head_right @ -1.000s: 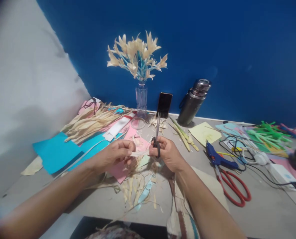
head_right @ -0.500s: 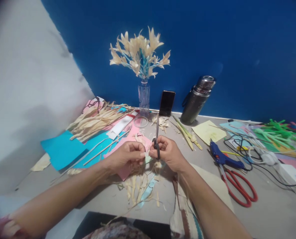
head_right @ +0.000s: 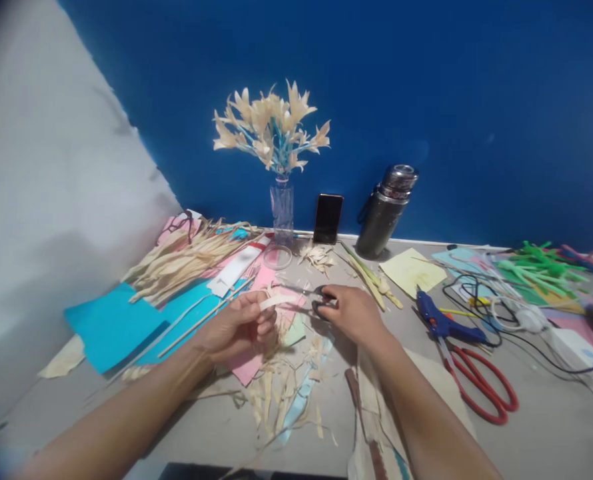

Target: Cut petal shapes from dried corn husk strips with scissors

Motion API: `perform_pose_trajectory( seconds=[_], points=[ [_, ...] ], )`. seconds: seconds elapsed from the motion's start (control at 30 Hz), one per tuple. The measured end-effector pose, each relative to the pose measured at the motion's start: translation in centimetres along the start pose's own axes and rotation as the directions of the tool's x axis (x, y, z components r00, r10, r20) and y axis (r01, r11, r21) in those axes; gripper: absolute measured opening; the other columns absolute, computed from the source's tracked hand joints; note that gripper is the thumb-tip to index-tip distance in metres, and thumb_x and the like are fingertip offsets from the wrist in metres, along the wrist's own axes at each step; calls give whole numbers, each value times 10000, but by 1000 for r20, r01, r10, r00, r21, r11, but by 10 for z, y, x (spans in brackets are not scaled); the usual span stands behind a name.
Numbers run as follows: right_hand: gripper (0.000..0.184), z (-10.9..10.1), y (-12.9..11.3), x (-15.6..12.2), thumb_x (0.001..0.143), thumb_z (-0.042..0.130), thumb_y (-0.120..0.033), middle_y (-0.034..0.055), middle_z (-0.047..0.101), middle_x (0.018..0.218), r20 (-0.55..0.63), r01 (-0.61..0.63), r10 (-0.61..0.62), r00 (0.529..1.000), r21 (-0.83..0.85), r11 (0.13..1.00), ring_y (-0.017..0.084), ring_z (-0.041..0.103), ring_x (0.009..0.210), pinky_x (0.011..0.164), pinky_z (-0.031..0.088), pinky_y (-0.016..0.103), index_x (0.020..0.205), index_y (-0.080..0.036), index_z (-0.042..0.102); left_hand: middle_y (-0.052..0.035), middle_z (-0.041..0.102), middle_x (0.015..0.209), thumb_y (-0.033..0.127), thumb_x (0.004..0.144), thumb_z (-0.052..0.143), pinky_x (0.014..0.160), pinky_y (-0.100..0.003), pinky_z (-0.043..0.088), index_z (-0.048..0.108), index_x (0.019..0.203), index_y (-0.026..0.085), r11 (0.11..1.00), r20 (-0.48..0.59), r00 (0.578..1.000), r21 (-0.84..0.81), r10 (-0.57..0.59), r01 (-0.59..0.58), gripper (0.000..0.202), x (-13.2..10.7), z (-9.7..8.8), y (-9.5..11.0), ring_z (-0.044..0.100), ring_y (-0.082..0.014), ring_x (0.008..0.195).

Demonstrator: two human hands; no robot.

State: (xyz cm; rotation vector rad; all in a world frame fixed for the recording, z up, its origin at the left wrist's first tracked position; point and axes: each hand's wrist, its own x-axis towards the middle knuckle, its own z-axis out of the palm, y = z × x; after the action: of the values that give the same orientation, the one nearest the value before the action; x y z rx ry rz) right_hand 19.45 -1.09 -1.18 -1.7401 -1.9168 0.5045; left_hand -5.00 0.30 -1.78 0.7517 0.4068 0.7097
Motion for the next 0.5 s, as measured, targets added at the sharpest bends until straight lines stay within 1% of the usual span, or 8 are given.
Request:
perform_pose_trajectory(
  seconds=[0.03,0.07,0.17,0.27,0.33,0.4,0.47,0.5],
  points=[
    [196,1,-2,-1,734,660,-265,52,724,870,28,2,2,1000,-122,993,215,629,766,639,375,271,919,-203,680,3,548,621,272,752,745,539,-232,424,533,714,148,1000,-22,1000,-1,8,-8,249,1,-1,0,507,-94,539],
    [228,3,-4,-2,733,667,-261,53,722,873,61,-1,14,998,-200,980,219,626,769,629,355,268,955,-205,666,1,555,631,257,757,742,548,-227,428,543,730,144,1000,-42,999,2,14,-14,231,1,-1,0,511,-90,546],
    [260,10,-13,-8,734,677,-237,42,708,882,146,24,16,989,-263,965,213,618,784,623,318,257,989,-211,635,-4,577,632,242,759,743,552,-202,418,561,751,132,998,-95,995,51,37,-32,213,2,0,0,516,-75,537],
    [185,15,-15,-11,730,677,-201,42,667,959,212,93,-35,977,-268,959,188,599,785,629,303,254,914,-216,665,4,572,585,269,757,747,522,-187,394,560,735,132,994,-158,986,107,49,-33,232,3,2,1,505,-68,505],
    [166,16,-12,-10,719,678,-181,53,629,1000,232,99,-36,972,-267,959,168,578,755,621,301,254,884,-203,680,16,556,561,294,749,750,504,-191,389,550,720,140,991,-196,979,131,58,-32,254,4,2,1,486,-66,479],
    [154,15,-6,-8,703,680,-161,48,617,933,260,90,-29,965,-224,970,164,559,736,622,310,253,854,-189,676,24,543,546,317,747,746,484,-202,389,538,708,149,983,-222,972,178,75,-36,270,4,2,0,472,-71,459],
    [143,12,-1,-6,700,663,-130,26,613,819,308,104,-64,949,-114,988,173,547,743,640,332,256,830,-188,665,28,534,537,328,750,739,465,-209,382,534,703,156,968,-243,964,246,112,-51,271,5,2,-1,465,-77,448],
    [162,9,0,-6,704,650,-118,20,615,802,310,103,-87,947,-35,994,173,544,742,647,346,259,849,-192,660,32,527,532,331,752,734,458,-210,377,533,704,159,960,-255,959,275,126,-52,268,4,3,-2,463,-80,444]
  ],
)
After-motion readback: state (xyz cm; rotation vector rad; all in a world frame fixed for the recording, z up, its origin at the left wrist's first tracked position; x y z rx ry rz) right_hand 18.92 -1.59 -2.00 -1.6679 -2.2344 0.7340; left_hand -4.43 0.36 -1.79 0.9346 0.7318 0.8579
